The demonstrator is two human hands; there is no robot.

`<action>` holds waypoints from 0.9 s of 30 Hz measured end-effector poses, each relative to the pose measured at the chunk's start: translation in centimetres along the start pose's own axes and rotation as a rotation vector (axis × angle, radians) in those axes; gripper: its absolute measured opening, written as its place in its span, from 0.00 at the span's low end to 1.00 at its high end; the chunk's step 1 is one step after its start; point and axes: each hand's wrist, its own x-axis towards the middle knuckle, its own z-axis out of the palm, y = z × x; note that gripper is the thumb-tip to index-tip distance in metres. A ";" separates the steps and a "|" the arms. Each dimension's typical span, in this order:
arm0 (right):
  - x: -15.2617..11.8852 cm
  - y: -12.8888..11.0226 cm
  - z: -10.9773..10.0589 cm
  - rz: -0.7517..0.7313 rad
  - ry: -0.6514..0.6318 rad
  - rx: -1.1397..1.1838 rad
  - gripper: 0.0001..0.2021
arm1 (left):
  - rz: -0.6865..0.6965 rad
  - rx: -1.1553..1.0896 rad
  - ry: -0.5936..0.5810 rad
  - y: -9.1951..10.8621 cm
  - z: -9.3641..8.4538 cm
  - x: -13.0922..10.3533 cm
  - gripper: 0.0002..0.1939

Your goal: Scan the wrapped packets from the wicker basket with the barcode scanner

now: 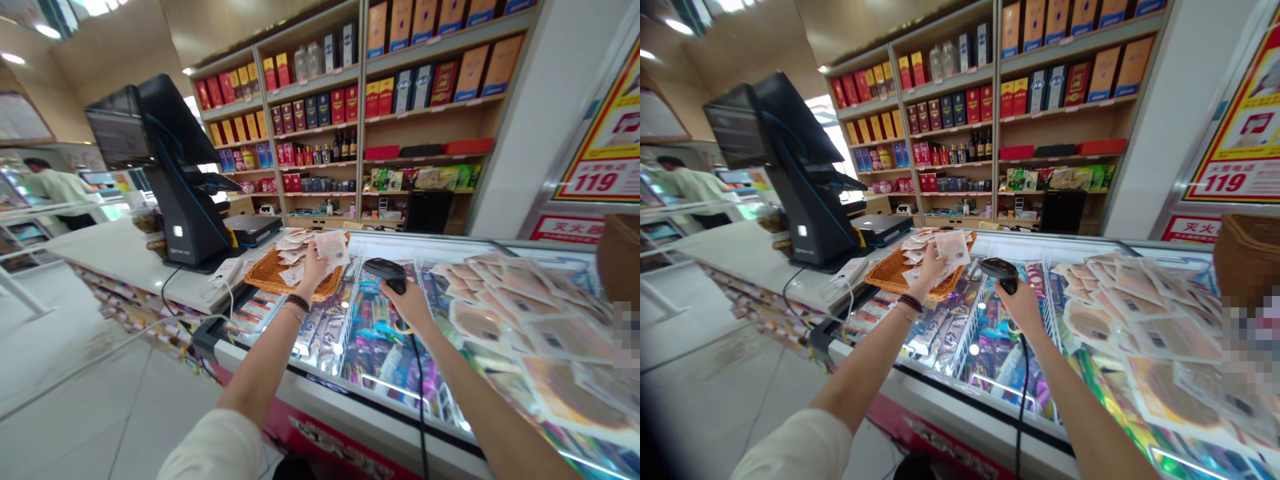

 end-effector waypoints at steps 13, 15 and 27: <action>-0.3 3.9 -7.2 0.024 0.104 -0.026 0.16 | -0.080 -0.277 -0.264 -1.2 14.3 -4.3 0.27; -0.5 4.6 -8.0 0.046 0.110 -0.028 0.15 | -0.118 -0.315 -0.259 -2.5 15.5 -5.6 0.27; -1.5 2.5 -8.4 0.131 0.077 -0.378 0.15 | -0.227 -0.385 -0.170 -6.1 14.8 -6.4 0.26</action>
